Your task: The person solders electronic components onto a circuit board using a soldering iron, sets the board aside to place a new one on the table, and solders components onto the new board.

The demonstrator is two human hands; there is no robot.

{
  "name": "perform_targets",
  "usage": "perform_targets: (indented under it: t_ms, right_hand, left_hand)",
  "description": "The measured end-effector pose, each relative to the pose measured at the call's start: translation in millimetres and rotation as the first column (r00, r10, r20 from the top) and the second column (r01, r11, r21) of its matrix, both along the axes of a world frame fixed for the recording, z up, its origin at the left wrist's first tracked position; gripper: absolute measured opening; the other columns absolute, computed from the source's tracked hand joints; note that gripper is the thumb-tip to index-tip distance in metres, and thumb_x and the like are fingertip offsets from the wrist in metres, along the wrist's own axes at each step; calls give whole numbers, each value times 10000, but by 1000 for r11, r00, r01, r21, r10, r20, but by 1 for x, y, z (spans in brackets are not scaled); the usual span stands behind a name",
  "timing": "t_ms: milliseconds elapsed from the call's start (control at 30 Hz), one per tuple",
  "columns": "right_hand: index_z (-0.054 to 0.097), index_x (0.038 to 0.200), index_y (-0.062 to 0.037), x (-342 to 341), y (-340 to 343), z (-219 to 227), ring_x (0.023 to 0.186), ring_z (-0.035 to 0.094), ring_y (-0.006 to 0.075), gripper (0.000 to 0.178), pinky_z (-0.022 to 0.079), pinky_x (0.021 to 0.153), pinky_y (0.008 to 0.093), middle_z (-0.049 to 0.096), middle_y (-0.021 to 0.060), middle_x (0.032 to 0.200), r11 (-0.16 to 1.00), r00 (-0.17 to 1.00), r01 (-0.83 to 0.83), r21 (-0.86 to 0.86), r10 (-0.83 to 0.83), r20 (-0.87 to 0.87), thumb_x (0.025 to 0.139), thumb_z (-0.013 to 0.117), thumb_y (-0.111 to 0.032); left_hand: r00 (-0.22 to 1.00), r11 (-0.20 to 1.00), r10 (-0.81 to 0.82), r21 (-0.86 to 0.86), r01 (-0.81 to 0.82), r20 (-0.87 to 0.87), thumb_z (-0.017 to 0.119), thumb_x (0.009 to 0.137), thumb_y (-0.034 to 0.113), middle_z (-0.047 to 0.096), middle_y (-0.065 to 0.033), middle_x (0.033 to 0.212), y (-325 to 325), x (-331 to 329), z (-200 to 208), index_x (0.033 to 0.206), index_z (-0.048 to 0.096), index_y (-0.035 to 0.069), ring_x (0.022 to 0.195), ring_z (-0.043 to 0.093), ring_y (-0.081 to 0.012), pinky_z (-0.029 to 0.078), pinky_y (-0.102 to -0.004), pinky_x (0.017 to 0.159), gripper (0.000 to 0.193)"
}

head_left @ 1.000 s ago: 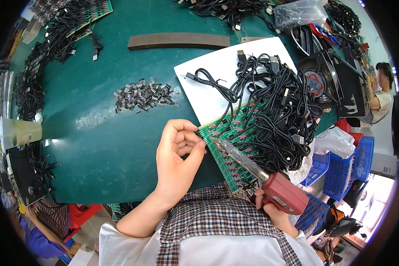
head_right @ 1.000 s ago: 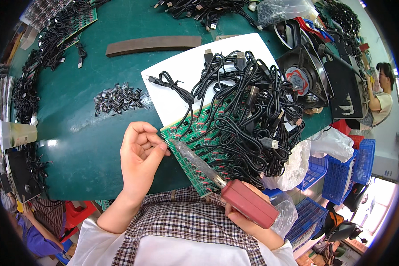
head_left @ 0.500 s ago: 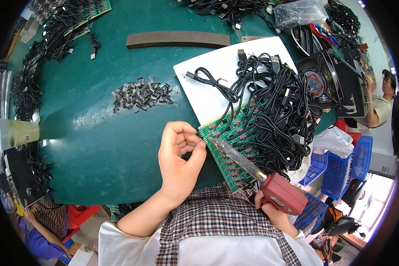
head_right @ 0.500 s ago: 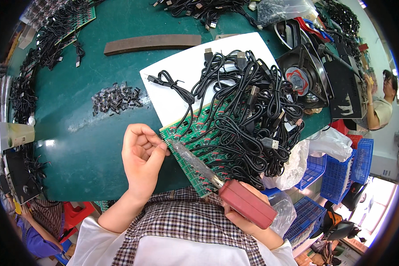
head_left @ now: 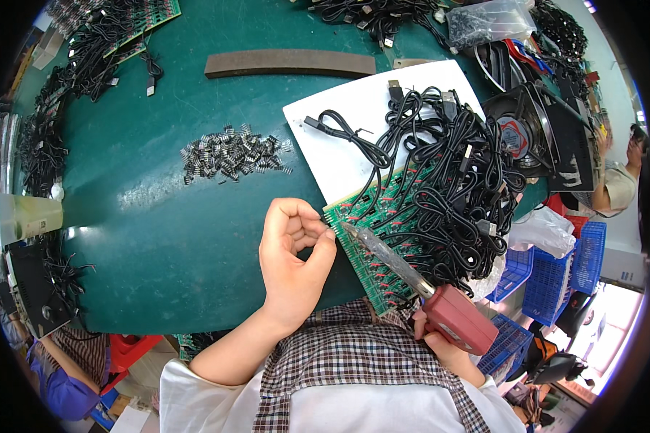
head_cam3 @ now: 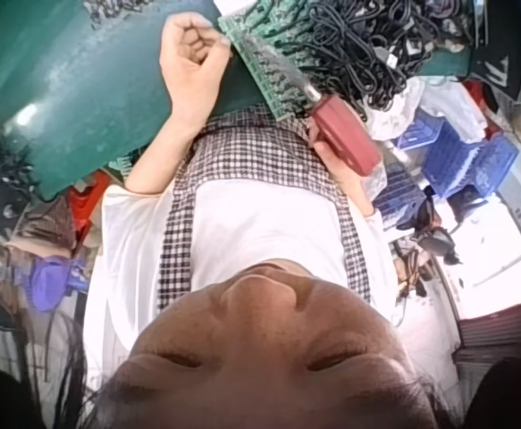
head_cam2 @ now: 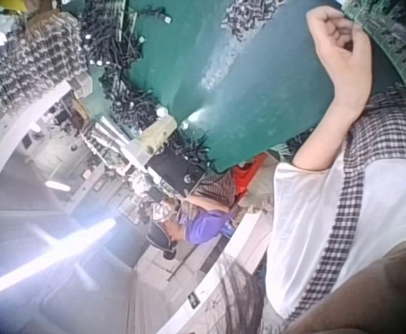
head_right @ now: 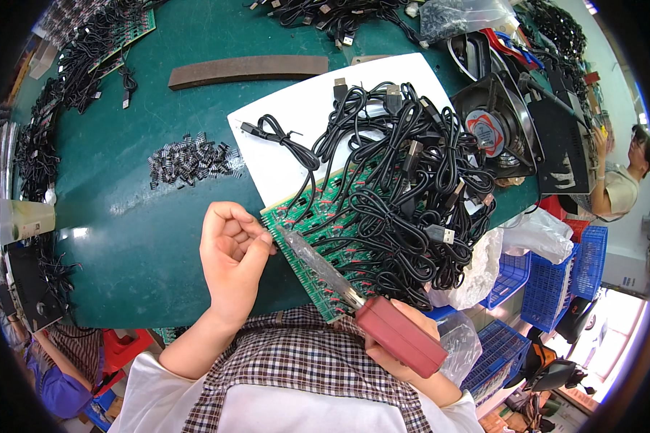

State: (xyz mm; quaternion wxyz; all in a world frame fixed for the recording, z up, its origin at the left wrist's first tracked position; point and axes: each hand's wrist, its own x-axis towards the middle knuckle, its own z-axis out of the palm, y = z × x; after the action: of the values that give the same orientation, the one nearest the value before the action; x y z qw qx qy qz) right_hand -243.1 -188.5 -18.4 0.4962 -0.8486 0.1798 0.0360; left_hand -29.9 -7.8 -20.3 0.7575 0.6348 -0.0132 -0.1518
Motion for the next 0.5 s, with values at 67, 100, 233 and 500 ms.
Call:
perform_targets:
  t_ms: [67,100,233,500]
  right_hand:
    - [478,1147,55,10,4,6,724,646,215,657,509,645,295,637,110,887,995,997,41,88,-46,60,668,767,-288]
    - [479,1150,54,15,4,9,721,646,212,660,508,643,292,639,110,889,982,989,75,175,-96,115,668,767,-293]
    - [475,1159,53,21,3,12,718,646,207,668,505,639,288,642,111,890,986,994,33,160,-49,98,667,767,-293]
    - [503,1136,52,14,1,10,731,642,208,671,502,644,294,640,118,907,992,997,41,123,-49,62,643,778,-310]
  left_hand:
    - [1000,1000,-2,-1,2,3,477,764,-126,493,-32,776,-2,-1,1,933,394,44,682,489,-58,453,-189,614,253]
    - [1000,1000,-3,-4,3,5,476,763,-126,492,-32,776,-3,-1,1,932,394,45,680,487,-57,452,-189,614,255]
    - [1000,1000,3,1,-3,10,478,763,-125,491,-30,775,-1,0,0,933,395,46,679,485,-57,451,-191,613,256]
    - [1000,1000,5,10,-5,1,486,766,-115,493,-31,769,-2,-1,1,929,397,45,675,491,-63,456,-198,623,245]
